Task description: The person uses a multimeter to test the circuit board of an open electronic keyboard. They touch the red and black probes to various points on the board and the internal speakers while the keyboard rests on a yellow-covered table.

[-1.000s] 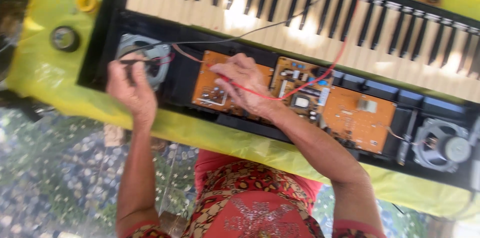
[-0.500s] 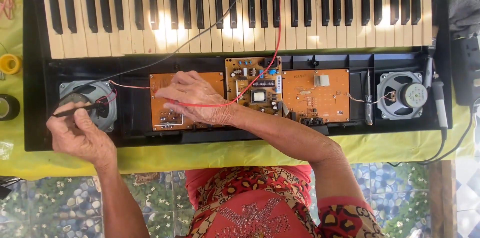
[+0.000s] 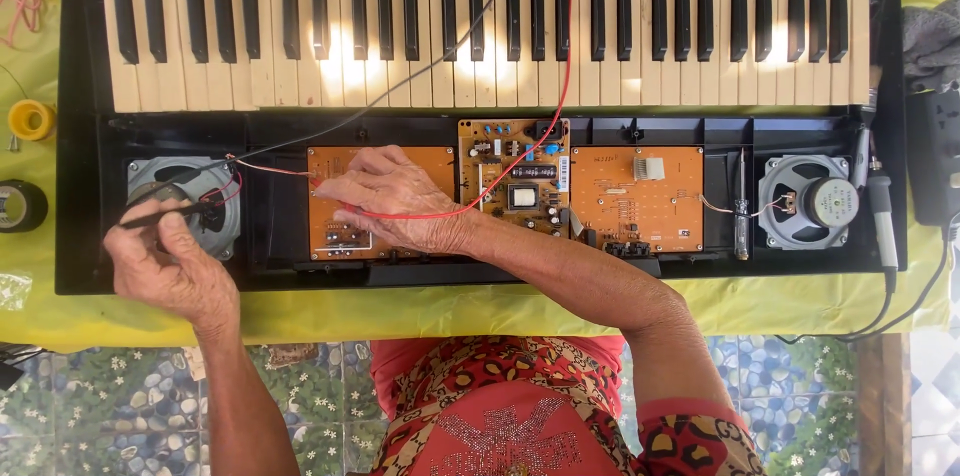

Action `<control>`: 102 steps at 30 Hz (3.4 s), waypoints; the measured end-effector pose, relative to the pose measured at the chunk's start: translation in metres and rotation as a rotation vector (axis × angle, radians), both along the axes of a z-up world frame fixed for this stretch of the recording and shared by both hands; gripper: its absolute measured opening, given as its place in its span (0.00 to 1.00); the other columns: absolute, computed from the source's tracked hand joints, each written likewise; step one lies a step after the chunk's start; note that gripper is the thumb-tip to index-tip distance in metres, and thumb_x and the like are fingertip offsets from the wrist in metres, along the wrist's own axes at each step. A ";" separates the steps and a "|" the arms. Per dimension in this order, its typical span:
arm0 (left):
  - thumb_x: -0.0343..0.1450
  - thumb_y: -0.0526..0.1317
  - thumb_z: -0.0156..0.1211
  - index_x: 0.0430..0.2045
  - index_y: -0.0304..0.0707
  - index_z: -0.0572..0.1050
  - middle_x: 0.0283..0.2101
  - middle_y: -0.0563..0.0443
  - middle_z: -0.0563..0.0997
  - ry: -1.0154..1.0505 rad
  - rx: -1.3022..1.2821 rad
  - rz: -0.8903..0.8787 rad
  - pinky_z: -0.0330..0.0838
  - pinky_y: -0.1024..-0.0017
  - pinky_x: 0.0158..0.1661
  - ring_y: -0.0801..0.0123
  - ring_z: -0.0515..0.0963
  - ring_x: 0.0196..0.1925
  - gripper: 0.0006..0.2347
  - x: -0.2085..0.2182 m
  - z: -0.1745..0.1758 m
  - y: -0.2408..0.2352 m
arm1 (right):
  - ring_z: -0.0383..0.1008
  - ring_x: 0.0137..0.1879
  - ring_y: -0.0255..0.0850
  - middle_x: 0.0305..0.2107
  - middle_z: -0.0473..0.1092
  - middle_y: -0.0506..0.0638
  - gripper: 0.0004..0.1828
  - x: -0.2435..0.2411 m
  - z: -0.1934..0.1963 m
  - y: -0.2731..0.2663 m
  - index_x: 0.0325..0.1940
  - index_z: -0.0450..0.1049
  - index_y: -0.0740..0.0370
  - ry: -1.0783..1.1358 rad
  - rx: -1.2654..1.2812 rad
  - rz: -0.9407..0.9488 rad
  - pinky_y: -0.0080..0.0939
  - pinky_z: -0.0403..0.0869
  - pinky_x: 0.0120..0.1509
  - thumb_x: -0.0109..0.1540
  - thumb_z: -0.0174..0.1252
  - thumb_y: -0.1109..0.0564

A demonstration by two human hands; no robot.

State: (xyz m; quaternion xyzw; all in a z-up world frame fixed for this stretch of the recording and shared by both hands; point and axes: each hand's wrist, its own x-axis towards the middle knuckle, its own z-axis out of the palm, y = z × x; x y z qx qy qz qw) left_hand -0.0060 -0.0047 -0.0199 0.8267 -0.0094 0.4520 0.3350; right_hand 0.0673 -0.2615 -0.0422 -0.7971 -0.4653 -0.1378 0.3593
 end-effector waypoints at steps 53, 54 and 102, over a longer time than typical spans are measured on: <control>0.79 0.33 0.57 0.37 0.22 0.78 0.35 0.38 0.82 -0.124 0.029 0.009 0.77 0.60 0.43 0.48 0.83 0.37 0.07 -0.002 0.007 0.005 | 0.73 0.52 0.48 0.38 0.76 0.48 0.13 -0.003 0.022 0.002 0.58 0.75 0.51 0.018 0.073 -0.012 0.48 0.74 0.55 0.72 0.54 0.47; 0.79 0.32 0.58 0.38 0.21 0.78 0.35 0.37 0.82 -0.119 0.023 0.009 0.77 0.59 0.44 0.47 0.83 0.37 0.07 -0.003 0.007 0.005 | 0.73 0.51 0.49 0.37 0.76 0.49 0.14 -0.004 0.026 0.002 0.58 0.75 0.52 0.020 0.089 -0.015 0.48 0.75 0.55 0.71 0.55 0.47; 0.80 0.42 0.54 0.36 0.45 0.70 0.29 0.53 0.78 0.554 -1.095 -1.063 0.71 0.87 0.15 0.77 0.79 0.21 0.05 0.151 0.054 -0.158 | 0.72 0.24 0.51 0.18 0.69 0.56 0.09 0.046 0.049 -0.235 0.40 0.77 0.62 0.237 0.218 -0.591 0.39 0.71 0.33 0.74 0.61 0.58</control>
